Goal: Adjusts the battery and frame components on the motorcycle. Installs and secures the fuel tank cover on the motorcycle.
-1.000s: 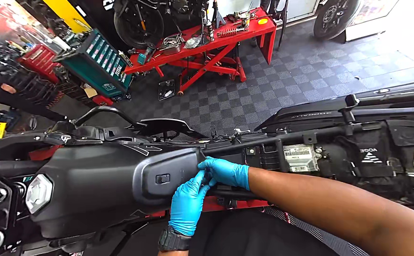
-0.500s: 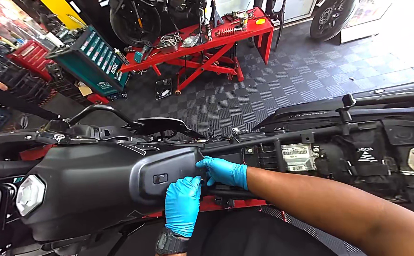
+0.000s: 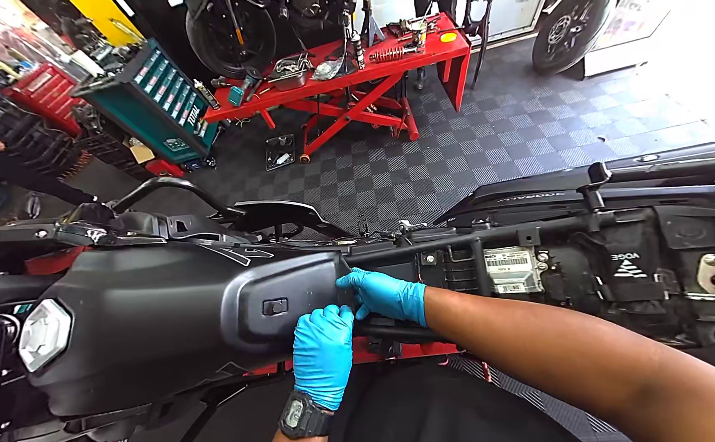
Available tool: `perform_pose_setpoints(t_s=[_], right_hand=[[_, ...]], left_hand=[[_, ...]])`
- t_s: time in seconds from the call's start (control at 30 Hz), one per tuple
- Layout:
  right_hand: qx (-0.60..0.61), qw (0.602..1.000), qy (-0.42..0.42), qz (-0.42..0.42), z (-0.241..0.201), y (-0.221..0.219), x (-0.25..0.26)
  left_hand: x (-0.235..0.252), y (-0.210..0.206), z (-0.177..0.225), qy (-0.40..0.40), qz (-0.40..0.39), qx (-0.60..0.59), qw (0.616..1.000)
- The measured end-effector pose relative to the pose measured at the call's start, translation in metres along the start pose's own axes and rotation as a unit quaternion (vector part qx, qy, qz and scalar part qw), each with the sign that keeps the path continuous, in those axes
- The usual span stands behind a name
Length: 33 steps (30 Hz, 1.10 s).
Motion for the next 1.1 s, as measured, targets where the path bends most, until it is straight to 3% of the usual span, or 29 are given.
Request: perform_pose_setpoints(t_s=[0.23,0.5,0.93,1.1], right_hand=[[-0.007,1.000,-0.010,-0.013,-0.002,-0.003,-0.002],[-0.034,0.999,0.002,-0.011,0.002,0.001,0.001],[-0.144,0.985,-0.088,0.036,-0.009,0.001,-0.005],[-0.209,0.971,-0.106,0.038,-0.024,0.003,-0.005]], left_hand=[[-0.011,0.007,0.005,-0.022,0.030,-0.047,0.998],[-0.021,0.004,-0.008,0.014,0.081,-0.136,0.987],[-0.051,-0.009,0.004,0.042,-0.049,-0.083,0.994],[-0.050,-0.016,0.000,0.034,-0.028,-0.087,0.995]])
Point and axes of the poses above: each hand's wrist, its own x-axis towards the middle knuckle, its own y-axis out of the back of the hand, z = x × y, the point moved 9 cm from there along x, towards the middle knuckle, and after that the axes turned 11 degrees about y, right-handed, at the moved point
